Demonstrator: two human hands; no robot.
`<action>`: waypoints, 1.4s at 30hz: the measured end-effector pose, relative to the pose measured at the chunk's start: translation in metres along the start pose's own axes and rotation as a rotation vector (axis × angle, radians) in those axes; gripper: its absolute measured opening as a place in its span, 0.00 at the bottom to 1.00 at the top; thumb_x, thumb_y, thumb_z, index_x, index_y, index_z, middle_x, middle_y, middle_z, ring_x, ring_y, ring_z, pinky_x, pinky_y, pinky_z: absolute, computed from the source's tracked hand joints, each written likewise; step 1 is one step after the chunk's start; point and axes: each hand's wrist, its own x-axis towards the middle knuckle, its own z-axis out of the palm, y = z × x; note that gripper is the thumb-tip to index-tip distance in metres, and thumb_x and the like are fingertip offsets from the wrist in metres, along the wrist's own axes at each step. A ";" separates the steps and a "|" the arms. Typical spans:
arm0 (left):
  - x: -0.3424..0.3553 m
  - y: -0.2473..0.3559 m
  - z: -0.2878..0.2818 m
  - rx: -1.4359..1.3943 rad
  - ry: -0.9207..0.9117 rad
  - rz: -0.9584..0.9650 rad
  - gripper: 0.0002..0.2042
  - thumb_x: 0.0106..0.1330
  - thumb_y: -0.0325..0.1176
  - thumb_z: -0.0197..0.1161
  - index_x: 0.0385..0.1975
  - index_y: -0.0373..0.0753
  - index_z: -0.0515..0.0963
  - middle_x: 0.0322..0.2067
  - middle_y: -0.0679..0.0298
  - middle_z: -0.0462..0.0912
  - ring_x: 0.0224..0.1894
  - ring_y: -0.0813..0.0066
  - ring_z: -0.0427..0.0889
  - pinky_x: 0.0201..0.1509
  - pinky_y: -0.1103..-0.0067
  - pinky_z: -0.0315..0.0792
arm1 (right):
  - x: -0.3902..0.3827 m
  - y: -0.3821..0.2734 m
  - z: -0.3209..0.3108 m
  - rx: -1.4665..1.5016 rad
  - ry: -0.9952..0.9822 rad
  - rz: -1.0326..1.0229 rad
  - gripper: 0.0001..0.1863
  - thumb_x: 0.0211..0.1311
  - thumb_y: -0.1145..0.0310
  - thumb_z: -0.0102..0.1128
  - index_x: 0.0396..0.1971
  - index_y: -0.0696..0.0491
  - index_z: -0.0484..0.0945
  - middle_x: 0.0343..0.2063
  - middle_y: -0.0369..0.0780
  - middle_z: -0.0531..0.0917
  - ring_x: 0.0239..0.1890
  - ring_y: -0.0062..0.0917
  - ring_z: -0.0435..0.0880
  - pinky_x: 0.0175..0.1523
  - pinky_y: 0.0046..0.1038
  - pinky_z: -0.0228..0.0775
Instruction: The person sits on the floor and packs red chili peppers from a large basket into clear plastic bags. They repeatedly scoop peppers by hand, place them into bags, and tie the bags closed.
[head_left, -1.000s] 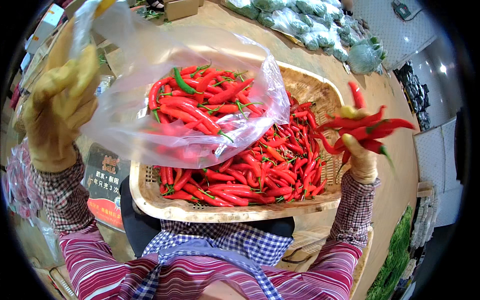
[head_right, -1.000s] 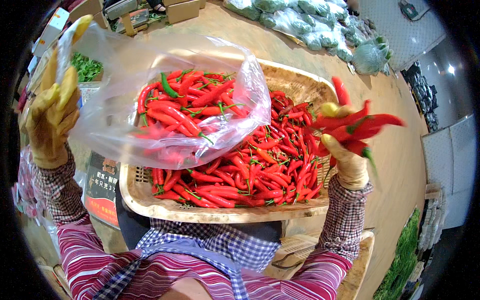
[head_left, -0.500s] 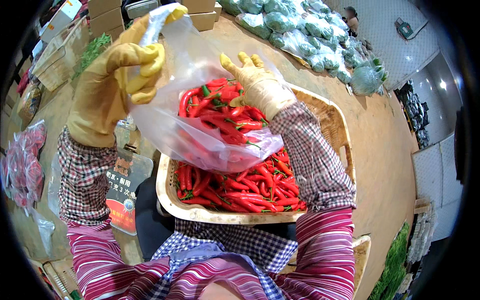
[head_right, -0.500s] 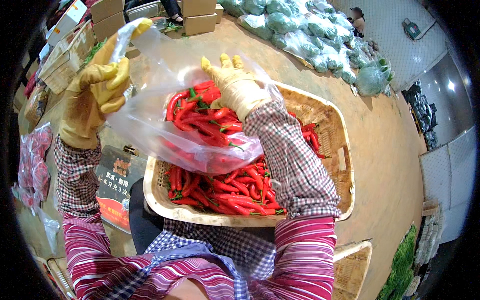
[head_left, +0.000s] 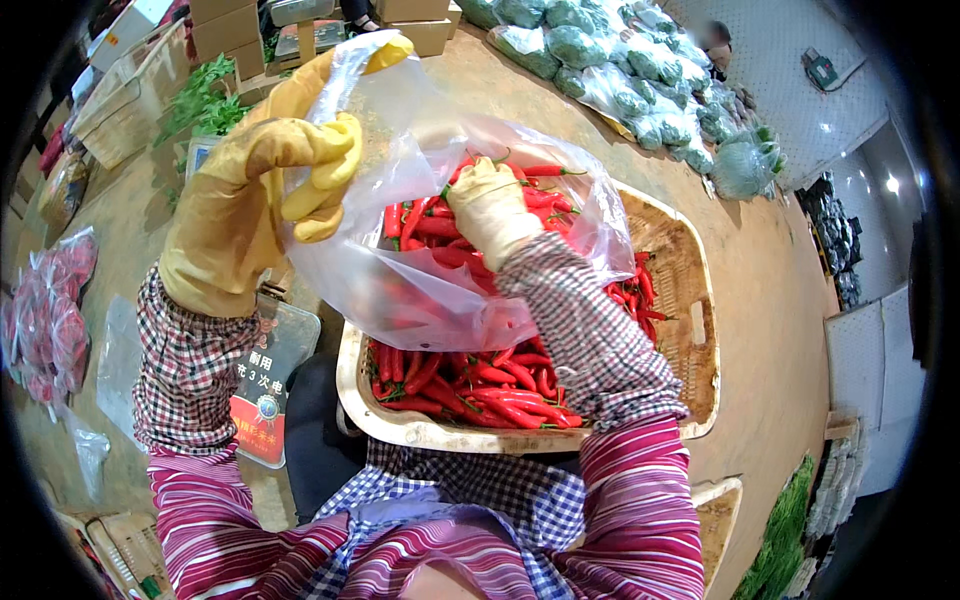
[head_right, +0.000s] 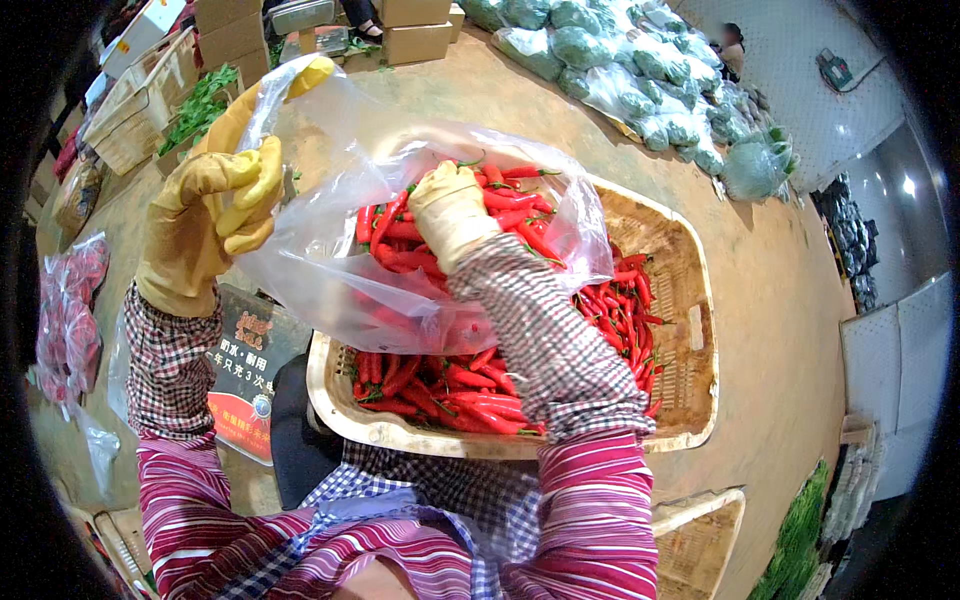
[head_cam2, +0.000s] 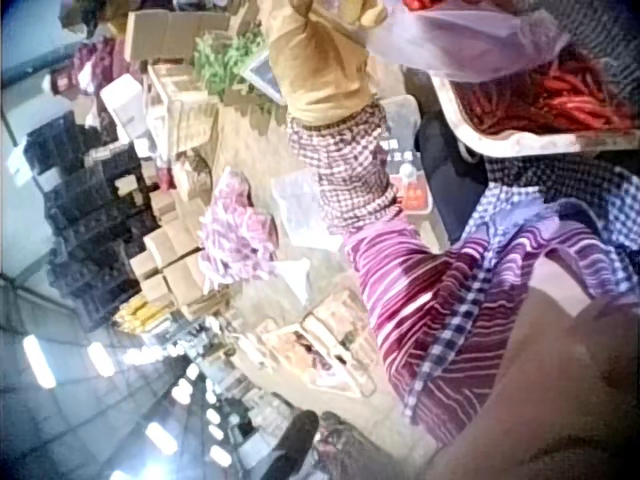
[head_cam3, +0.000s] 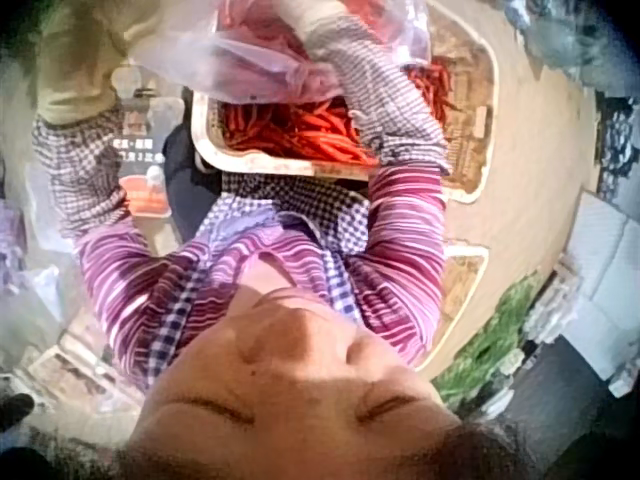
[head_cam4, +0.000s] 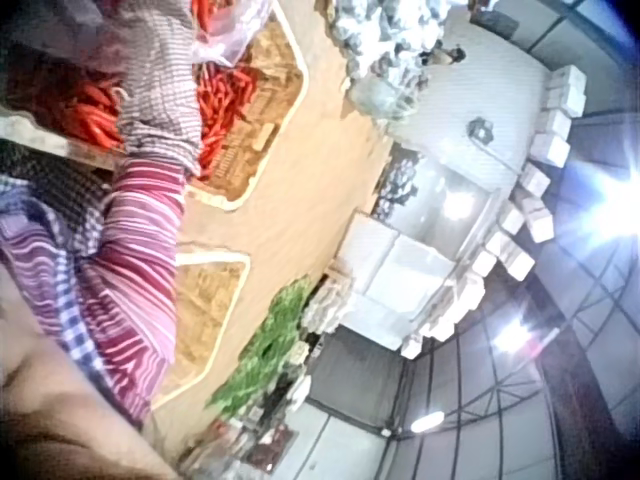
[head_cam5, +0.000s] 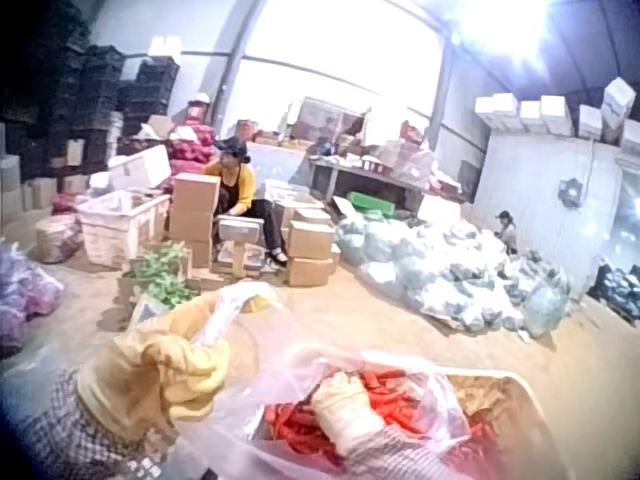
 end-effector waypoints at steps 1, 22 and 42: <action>0.002 0.000 0.000 0.002 0.002 0.010 0.30 0.55 0.31 0.51 0.59 0.34 0.53 0.27 0.61 0.71 0.19 0.81 0.64 0.14 0.86 0.57 | -0.010 0.017 -0.002 0.104 0.093 -0.079 0.13 0.41 0.67 0.59 0.30 0.56 0.78 0.32 0.42 0.78 0.37 0.34 0.75 0.42 0.33 0.68; -0.038 -0.010 -0.093 0.390 0.259 0.059 0.30 0.60 0.36 0.52 0.60 0.33 0.49 0.55 0.52 0.60 0.45 0.72 0.69 0.33 0.86 0.73 | -0.319 0.166 0.181 0.505 -0.995 1.080 0.64 0.29 0.42 0.70 0.63 0.49 0.38 0.54 0.56 0.61 0.57 0.42 0.64 0.60 0.35 0.54; -0.043 -0.032 -0.059 0.318 0.216 0.045 0.34 0.57 0.36 0.55 0.61 0.34 0.48 0.49 0.53 0.65 0.30 0.82 0.67 0.21 0.90 0.65 | -0.369 0.185 0.216 0.980 -0.355 1.045 0.22 0.31 0.75 0.65 0.34 0.53 0.73 0.27 0.40 0.78 0.34 0.25 0.76 0.42 0.23 0.68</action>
